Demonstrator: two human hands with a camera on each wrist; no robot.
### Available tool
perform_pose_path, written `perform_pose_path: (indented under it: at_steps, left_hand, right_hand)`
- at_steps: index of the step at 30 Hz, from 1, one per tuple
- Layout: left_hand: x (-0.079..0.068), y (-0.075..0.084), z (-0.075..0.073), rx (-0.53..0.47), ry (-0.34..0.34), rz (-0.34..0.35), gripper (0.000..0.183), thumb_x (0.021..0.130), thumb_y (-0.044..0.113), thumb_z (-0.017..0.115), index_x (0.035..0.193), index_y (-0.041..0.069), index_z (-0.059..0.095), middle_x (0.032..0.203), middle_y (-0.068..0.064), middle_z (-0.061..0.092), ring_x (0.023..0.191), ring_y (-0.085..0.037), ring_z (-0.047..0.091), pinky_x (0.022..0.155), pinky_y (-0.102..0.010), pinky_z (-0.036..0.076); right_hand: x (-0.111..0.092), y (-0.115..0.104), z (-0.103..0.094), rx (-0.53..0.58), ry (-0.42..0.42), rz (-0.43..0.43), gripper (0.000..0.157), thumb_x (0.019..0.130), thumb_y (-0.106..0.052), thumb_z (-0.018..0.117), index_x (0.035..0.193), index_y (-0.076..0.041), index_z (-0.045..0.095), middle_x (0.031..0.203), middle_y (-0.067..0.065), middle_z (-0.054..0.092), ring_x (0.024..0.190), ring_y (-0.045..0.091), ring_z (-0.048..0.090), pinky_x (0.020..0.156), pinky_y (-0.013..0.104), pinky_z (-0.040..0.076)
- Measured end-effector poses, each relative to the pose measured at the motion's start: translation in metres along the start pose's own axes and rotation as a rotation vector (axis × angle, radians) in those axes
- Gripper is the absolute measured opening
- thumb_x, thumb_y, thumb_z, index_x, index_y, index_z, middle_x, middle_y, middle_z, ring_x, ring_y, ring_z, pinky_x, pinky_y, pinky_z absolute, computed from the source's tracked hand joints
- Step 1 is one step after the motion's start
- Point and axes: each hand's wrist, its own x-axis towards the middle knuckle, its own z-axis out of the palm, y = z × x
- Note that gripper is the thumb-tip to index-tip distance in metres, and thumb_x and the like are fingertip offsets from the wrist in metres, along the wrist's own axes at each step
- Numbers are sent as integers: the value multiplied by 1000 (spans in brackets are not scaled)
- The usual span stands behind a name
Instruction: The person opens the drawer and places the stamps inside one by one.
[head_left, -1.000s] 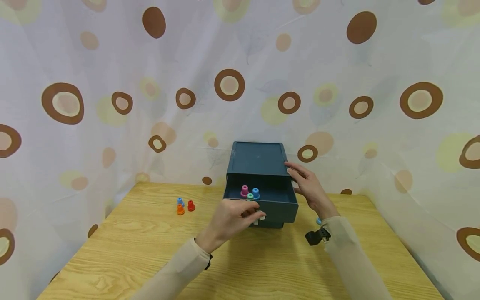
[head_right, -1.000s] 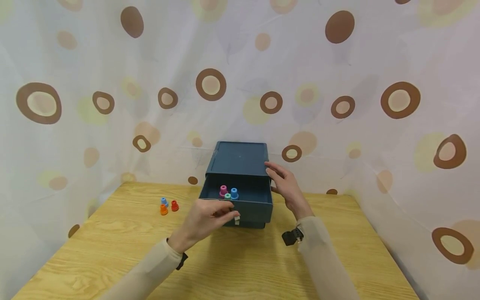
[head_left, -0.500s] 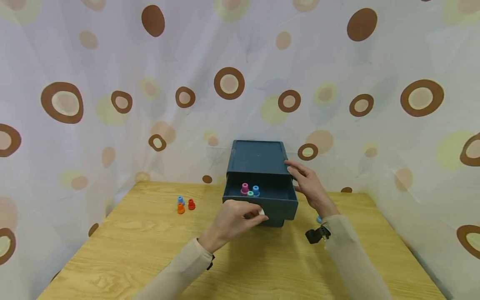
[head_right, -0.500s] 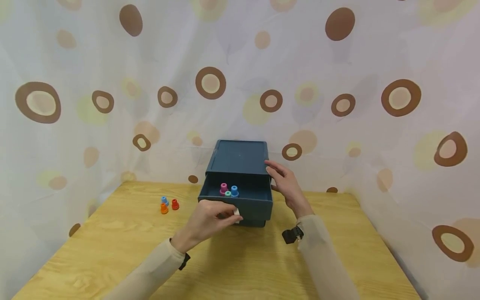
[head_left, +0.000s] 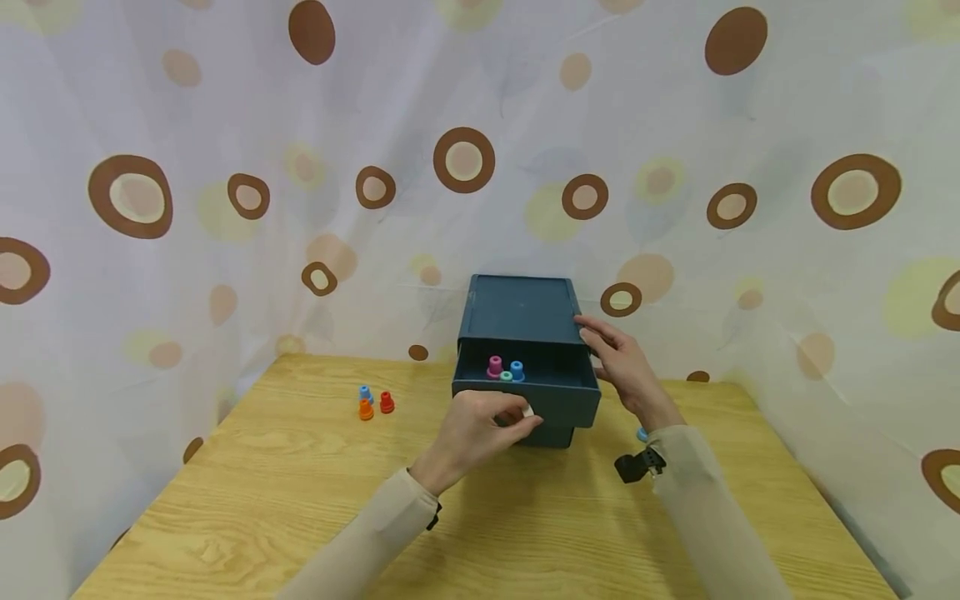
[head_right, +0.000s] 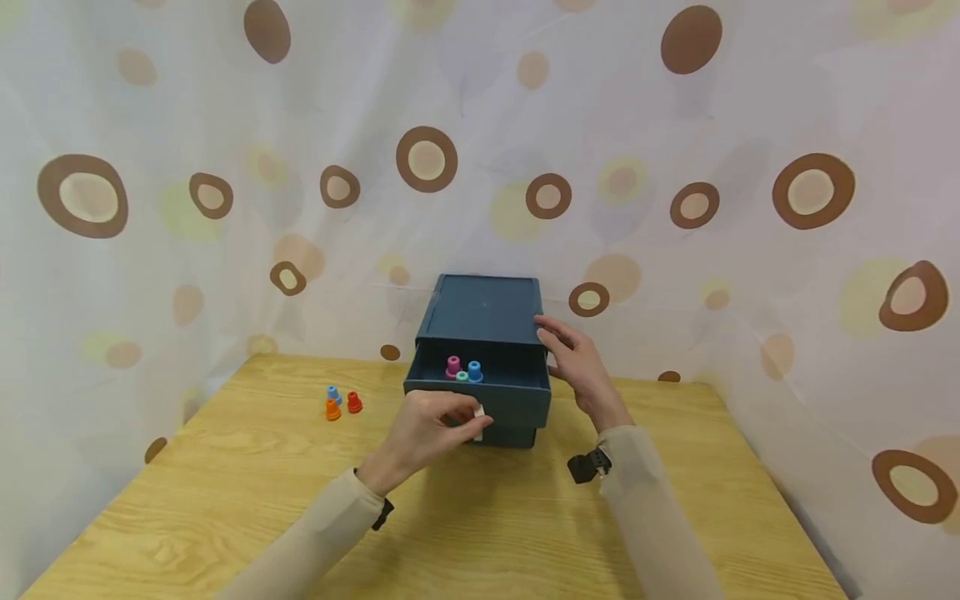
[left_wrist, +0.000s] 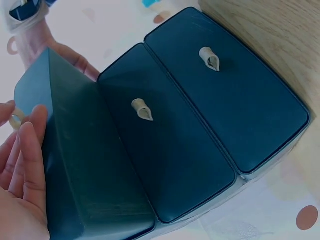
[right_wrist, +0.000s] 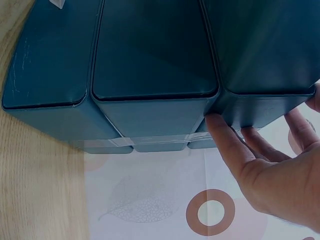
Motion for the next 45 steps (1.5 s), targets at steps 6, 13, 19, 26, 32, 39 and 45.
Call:
perform_pose_path:
  at_steps: [6,13,19,26,32,39,45]
  left_hand:
    - [-1,-4,6,-41,25,-5,8,86,20,77,87,11,75,75,3,72,65,-1,65,61,-17,55]
    - [-1,-11,14,-32,99,1,8,85,17,78,88,10,75,76,2,72,65,-3,66,60,-19,56]
    - [0,-15,18,-29,130,10,6,86,16,77,88,10,74,76,2,72,65,-3,66,60,-18,55]
    - [2,-22,23,-27,141,-29,7,87,15,76,89,9,74,75,1,69,64,-6,64,61,-18,56]
    - [5,-31,30,-7,164,-33,9,86,12,76,92,6,75,76,-1,70,64,-8,63,58,-18,54]
    - [13,-39,32,-15,185,-25,9,87,11,75,93,5,75,75,-2,69,61,-6,62,58,-17,53]
    - [20,-44,35,-30,163,-57,11,90,13,72,96,5,75,77,-2,69,60,-5,63,60,-9,49]
  right_hand:
    - [0,2,0,7,0,0,56,103,-42,48,152,-18,38,162,11,24,149,38,20,112,64,28]
    - [0,3,1,17,-3,0,56,102,-42,48,152,-18,38,162,11,24,149,38,20,112,64,28]
    - [-1,5,1,16,-5,3,56,103,-42,48,152,-17,38,162,11,24,149,38,19,113,65,26]
    - [-1,7,2,17,-8,2,56,103,-42,48,152,-18,38,162,11,24,150,37,19,111,64,30]
    - [-2,7,4,27,-8,-1,55,103,-41,47,152,-17,38,162,11,22,150,36,19,111,62,32]
    - [-2,5,4,30,-1,-4,55,103,-41,46,152,-18,38,162,10,22,150,35,19,111,60,34]
    - [-1,1,2,35,2,-5,54,104,-40,46,152,-17,37,163,11,21,149,36,20,110,59,35]
